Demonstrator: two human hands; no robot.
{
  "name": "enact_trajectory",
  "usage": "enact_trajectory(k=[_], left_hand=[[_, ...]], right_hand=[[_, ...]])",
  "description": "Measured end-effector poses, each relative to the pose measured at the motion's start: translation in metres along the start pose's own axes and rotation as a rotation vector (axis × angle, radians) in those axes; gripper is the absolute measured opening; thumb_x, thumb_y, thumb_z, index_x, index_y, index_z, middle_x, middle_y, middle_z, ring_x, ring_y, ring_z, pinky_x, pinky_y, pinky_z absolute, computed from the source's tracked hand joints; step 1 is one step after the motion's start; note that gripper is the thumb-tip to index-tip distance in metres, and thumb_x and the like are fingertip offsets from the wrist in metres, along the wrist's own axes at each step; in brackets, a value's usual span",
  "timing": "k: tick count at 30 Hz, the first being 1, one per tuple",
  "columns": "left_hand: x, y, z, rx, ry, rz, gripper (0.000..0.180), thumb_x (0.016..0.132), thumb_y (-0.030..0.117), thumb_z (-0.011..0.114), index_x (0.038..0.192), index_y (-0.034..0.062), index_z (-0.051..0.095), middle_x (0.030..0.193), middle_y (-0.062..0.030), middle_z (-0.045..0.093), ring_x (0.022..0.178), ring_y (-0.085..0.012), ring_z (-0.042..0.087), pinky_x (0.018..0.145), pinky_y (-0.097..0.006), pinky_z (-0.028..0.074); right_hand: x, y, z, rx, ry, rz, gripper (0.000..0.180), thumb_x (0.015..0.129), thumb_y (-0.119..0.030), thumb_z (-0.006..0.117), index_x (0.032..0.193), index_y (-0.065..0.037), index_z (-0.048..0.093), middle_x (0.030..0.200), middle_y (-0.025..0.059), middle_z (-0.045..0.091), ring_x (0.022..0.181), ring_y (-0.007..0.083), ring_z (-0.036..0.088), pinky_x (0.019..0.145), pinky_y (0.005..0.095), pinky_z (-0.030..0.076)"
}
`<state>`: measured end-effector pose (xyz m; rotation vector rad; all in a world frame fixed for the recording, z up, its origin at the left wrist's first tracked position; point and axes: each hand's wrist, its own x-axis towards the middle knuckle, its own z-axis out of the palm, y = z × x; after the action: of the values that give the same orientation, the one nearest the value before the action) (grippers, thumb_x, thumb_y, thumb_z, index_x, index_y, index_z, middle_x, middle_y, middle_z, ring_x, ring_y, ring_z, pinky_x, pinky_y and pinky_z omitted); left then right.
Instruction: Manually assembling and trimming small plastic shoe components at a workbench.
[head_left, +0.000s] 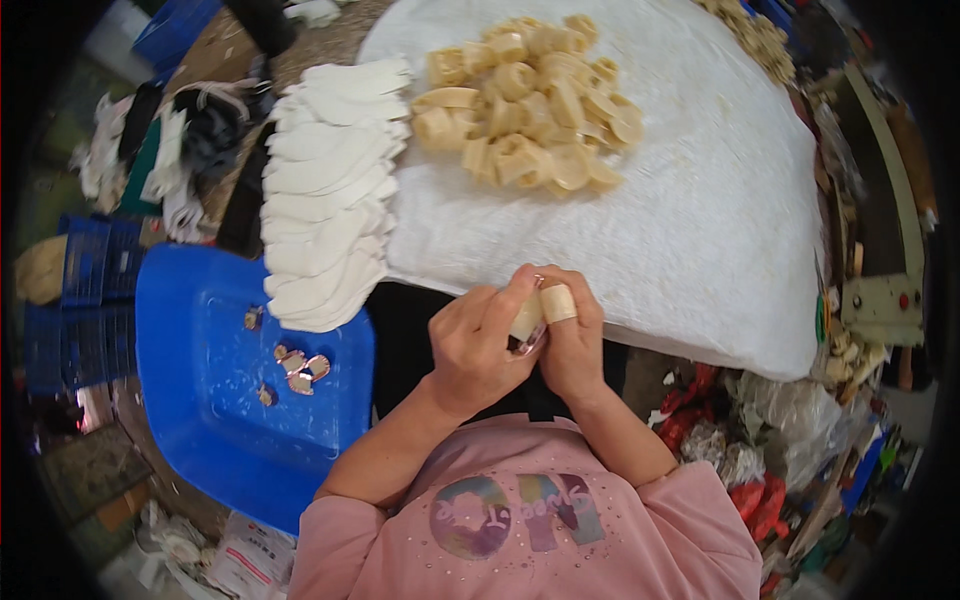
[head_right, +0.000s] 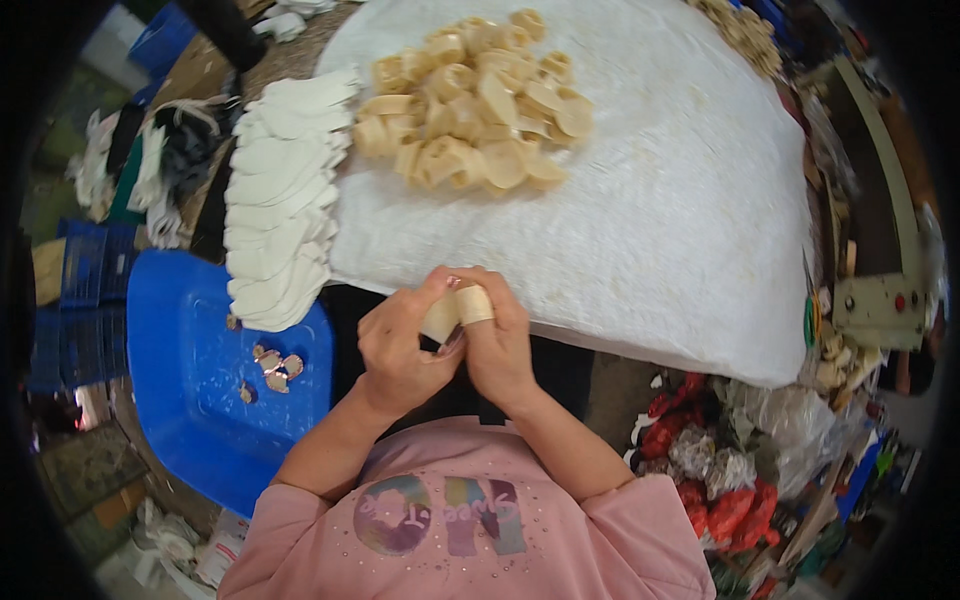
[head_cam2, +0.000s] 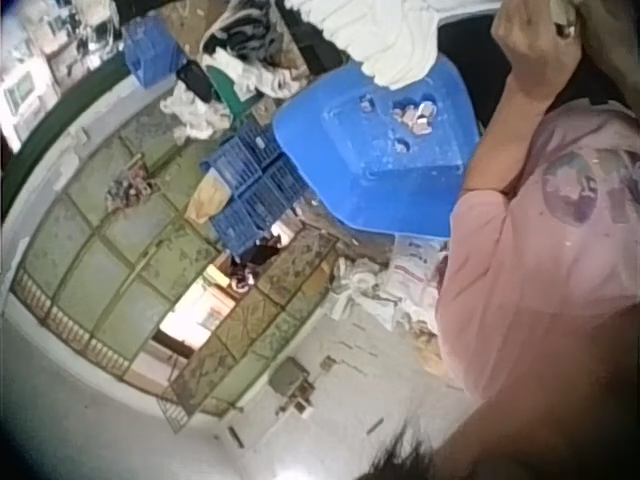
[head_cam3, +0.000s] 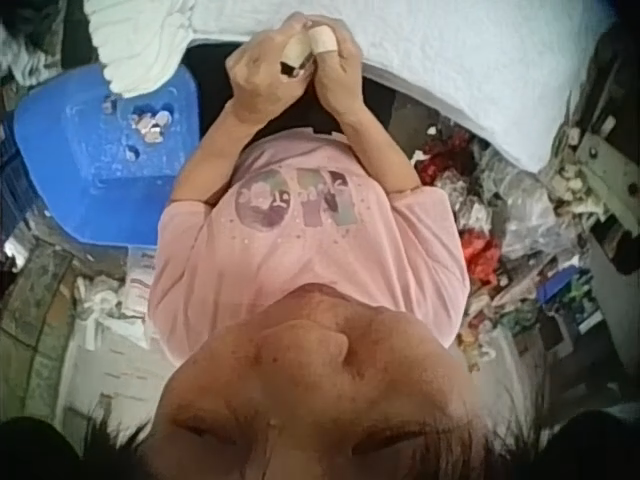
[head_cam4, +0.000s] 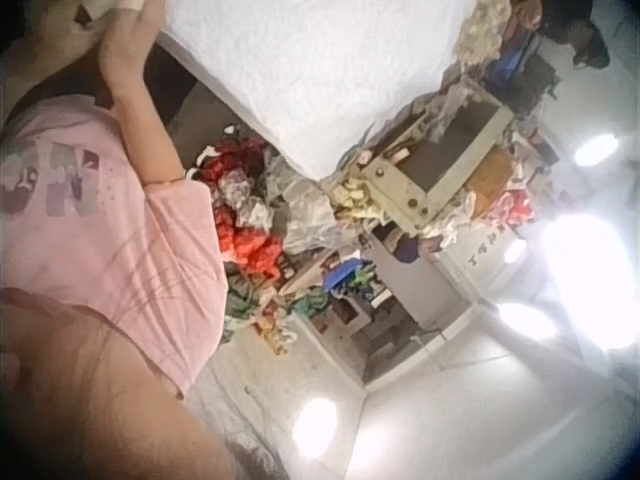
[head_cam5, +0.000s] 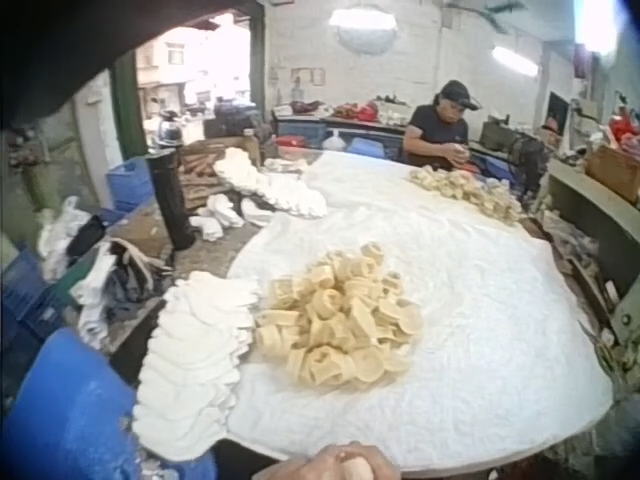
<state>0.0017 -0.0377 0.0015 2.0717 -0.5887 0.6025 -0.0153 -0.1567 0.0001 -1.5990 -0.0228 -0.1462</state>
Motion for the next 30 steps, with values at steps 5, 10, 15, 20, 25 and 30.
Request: enact_trajectory(k=[5, 10, 15, 20, 25, 30], left_hand=[[-0.004, -0.001, -0.025, -0.484, 0.035, -0.401, 0.048, 0.071, 0.004, 0.067, 0.115, -0.0021, 0.047, 0.083, -0.0084, 0.058, 0.068, -0.0158, 0.058, 0.063, -0.028, 0.048], [-0.02, -0.024, -0.067, -1.07, 0.059, -0.67, 0.054, 0.079, 0.034, 0.062, 0.113, -0.0038, 0.045, 0.072, -0.0031, 0.044, 0.061, -0.0115, 0.042, 0.057, -0.023, 0.034], [-0.06, -0.044, -0.111, -0.567, 0.001, -0.68, 0.053, 0.075, 0.034, 0.067, 0.11, -0.0028, 0.049, 0.081, -0.0054, 0.052, 0.071, -0.0134, 0.051, 0.065, -0.025, 0.04], [-0.102, -0.061, -0.138, 0.228, -0.026, -0.641, 0.044, 0.066, 0.007, 0.068, 0.108, 0.0037, 0.054, 0.088, -0.0121, 0.057, 0.08, -0.0268, 0.057, 0.073, -0.034, 0.045], [-0.087, -0.06, -0.14, 0.482, 0.209, -0.605, 0.039, 0.066, -0.001, 0.064, 0.104, 0.0025, 0.057, 0.096, -0.0151, 0.051, 0.091, -0.025, 0.049, 0.079, -0.035, 0.041], [-0.055, -0.058, -0.133, 0.454, 0.228, -0.289, 0.032, 0.065, -0.005, 0.063, 0.096, 0.0028, 0.06, 0.096, -0.0135, 0.052, 0.09, -0.0283, 0.05, 0.079, -0.037, 0.041]], right_hand=[[0.013, 0.005, 0.0, 0.253, -0.209, 0.099, 0.032, 0.096, -0.025, 0.043, 0.113, 0.0, 0.053, 0.089, 0.0046, 0.056, 0.075, 0.0117, 0.051, 0.07, 0.0254, 0.042], [0.032, -0.012, 0.013, 0.126, -0.345, 0.033, 0.024, 0.093, -0.013, 0.046, 0.111, 0.0, 0.053, 0.084, 0.0048, 0.054, 0.07, 0.0101, 0.048, 0.067, 0.0247, 0.041], [0.049, -0.008, 0.029, -0.133, -0.342, -0.116, 0.024, 0.082, 0.002, 0.053, 0.105, -0.002, 0.056, 0.083, 0.0078, 0.053, 0.072, 0.0167, 0.051, 0.068, 0.0276, 0.042], [0.068, -0.016, 0.052, -0.375, -0.388, -0.34, 0.031, 0.072, 0.007, 0.057, 0.101, -0.003, 0.057, 0.085, 0.0114, 0.052, 0.079, 0.0266, 0.051, 0.072, 0.0326, 0.043], [0.08, -0.02, 0.076, -0.556, -0.399, -0.512, 0.04, 0.064, 0.011, 0.056, 0.101, -0.004, 0.058, 0.091, 0.009, 0.052, 0.092, 0.0291, 0.045, 0.077, 0.0375, 0.041], [0.091, -0.026, 0.096, -0.673, -0.435, -0.721, 0.036, 0.063, 0.006, 0.058, 0.098, -0.004, 0.06, 0.098, 0.0078, 0.053, 0.096, 0.0275, 0.045, 0.079, 0.0371, 0.039]])
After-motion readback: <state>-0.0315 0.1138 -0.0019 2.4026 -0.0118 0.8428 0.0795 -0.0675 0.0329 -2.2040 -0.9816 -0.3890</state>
